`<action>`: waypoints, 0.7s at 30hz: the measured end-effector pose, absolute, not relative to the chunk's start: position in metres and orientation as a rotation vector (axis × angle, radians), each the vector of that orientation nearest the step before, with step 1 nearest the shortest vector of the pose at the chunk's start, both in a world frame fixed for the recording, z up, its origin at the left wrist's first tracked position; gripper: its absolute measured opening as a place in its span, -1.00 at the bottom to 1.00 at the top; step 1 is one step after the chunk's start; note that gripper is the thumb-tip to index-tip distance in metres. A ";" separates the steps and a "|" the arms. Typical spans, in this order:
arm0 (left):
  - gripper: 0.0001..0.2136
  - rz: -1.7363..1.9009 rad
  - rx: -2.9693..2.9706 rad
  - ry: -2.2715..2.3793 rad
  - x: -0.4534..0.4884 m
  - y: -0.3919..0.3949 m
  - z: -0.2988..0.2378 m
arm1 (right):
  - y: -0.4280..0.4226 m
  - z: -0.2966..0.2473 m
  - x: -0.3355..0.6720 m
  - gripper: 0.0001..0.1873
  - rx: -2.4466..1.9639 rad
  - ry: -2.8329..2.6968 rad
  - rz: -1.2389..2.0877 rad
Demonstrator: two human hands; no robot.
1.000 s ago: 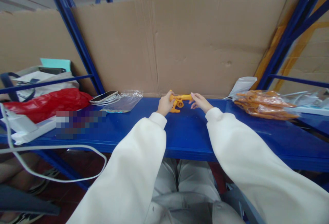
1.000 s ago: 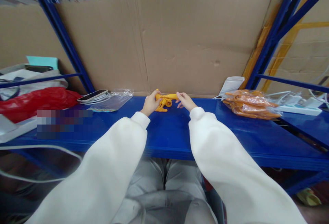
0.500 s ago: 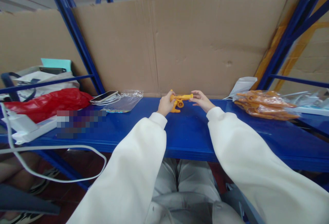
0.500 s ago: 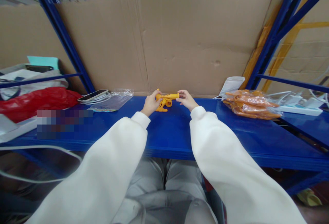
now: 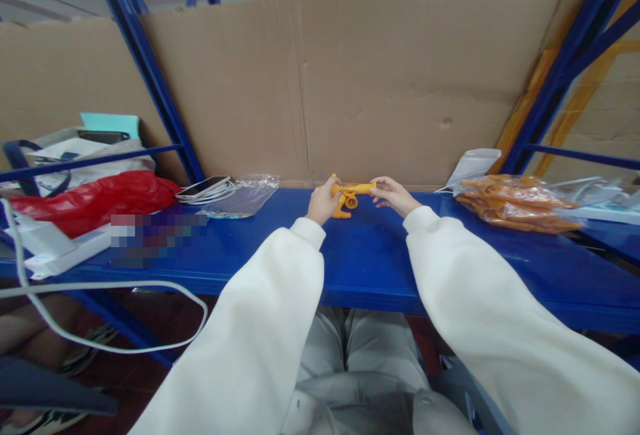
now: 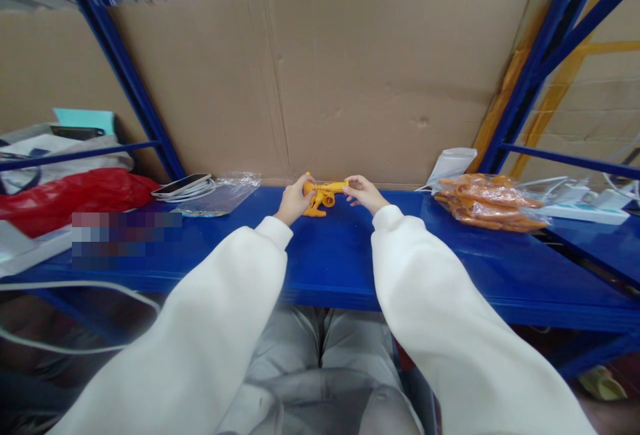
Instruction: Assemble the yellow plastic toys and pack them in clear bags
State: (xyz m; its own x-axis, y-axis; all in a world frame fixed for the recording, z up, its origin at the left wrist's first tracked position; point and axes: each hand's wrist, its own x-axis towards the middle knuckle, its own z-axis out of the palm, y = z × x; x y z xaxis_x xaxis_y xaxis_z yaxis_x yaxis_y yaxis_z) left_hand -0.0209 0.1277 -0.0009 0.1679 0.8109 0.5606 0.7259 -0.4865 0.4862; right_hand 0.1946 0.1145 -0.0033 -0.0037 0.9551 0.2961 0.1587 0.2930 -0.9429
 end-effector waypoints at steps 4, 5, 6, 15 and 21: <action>-0.74 1.230 2.301 1.550 -0.021 0.128 -0.001 | 0.123 -0.010 0.200 -0.62 -1.087 -1.598 0.720; -0.74 1.224 2.304 1.547 -0.020 0.129 -0.002 | 0.125 -0.011 0.201 -0.63 -1.107 -1.637 0.644; -0.74 1.219 2.309 1.542 -0.020 0.129 -0.003 | 0.126 -0.012 0.201 -0.64 -1.137 -1.678 0.556; -0.81 1.110 2.320 1.598 -0.016 0.129 -0.005 | 0.123 -0.014 0.203 -0.63 -1.336 -1.912 -0.085; -0.79 1.093 2.276 1.690 -0.023 0.134 -0.005 | 0.123 -0.013 0.213 -0.64 -1.475 -1.782 -0.216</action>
